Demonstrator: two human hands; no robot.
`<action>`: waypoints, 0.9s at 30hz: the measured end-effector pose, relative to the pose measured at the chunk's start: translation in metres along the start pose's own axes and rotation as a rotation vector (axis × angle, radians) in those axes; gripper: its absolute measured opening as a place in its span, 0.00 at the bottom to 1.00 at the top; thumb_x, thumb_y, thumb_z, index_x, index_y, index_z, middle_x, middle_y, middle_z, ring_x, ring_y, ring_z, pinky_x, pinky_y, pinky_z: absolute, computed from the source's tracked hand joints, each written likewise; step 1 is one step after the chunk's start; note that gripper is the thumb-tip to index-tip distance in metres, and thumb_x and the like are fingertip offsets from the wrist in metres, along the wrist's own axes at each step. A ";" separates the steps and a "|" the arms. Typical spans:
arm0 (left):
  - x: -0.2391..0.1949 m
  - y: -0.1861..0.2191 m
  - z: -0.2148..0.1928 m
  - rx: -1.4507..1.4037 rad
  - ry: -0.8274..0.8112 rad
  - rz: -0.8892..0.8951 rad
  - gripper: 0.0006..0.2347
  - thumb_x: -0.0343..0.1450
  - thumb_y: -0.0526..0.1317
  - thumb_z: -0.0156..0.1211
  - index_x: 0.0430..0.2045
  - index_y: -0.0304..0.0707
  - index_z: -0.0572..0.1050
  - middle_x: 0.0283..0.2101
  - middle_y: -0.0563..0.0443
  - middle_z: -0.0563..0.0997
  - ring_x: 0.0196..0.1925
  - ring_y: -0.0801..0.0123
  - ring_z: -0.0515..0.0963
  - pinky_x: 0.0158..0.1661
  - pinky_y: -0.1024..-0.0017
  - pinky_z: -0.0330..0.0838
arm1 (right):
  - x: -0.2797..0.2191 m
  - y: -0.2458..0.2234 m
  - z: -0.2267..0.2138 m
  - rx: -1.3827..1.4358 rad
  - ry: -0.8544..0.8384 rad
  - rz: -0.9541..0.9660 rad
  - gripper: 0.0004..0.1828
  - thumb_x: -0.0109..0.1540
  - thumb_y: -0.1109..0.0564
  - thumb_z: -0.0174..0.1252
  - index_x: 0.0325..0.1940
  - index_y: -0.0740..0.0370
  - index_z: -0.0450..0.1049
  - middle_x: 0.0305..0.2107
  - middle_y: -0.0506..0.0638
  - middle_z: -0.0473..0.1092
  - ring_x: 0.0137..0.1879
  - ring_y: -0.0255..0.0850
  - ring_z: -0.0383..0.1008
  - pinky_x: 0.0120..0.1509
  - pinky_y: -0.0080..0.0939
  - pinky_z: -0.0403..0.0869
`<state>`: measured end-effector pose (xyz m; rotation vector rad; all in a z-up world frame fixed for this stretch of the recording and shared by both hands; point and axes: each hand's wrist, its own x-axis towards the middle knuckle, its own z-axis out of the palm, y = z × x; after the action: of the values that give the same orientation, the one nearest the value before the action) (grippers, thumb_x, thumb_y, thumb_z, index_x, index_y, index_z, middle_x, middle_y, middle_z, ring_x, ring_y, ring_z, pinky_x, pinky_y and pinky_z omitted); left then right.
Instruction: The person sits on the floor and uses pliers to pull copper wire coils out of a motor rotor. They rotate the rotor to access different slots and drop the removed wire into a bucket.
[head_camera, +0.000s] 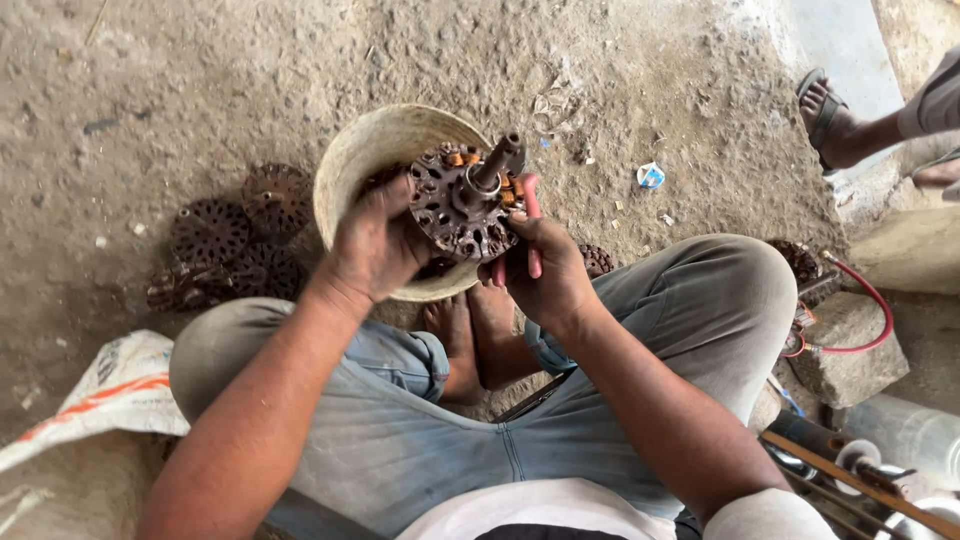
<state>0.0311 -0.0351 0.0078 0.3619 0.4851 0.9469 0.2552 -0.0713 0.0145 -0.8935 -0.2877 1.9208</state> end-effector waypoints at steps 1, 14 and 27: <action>0.001 -0.005 0.002 -0.027 0.009 0.002 0.27 0.69 0.49 0.71 0.57 0.29 0.71 0.54 0.42 0.79 0.59 0.59 0.78 0.64 0.59 0.74 | -0.002 -0.002 0.003 0.027 -0.018 -0.026 0.08 0.67 0.58 0.50 0.46 0.48 0.73 0.11 0.47 0.60 0.23 0.47 0.72 0.38 0.48 0.75; -0.003 -0.021 0.028 0.503 -0.055 0.103 0.34 0.63 0.61 0.73 0.55 0.36 0.72 0.48 0.47 0.81 0.50 0.63 0.80 0.52 0.57 0.79 | -0.013 0.002 0.010 0.038 0.005 -0.135 0.16 0.70 0.56 0.58 0.30 0.66 0.67 0.21 0.52 0.70 0.31 0.45 0.75 0.43 0.47 0.78; 0.013 0.005 0.007 0.033 0.220 0.335 0.23 0.71 0.45 0.71 0.57 0.37 0.71 0.52 0.50 0.80 0.56 0.63 0.79 0.59 0.58 0.75 | -0.010 0.009 0.004 -0.692 -0.099 -0.054 0.26 0.58 0.68 0.52 0.62 0.67 0.67 0.40 0.54 0.73 0.40 0.39 0.76 0.37 0.37 0.75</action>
<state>0.0378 -0.0217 0.0134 0.3774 0.6535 1.3129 0.2487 -0.0836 0.0170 -1.2113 -1.0672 1.8320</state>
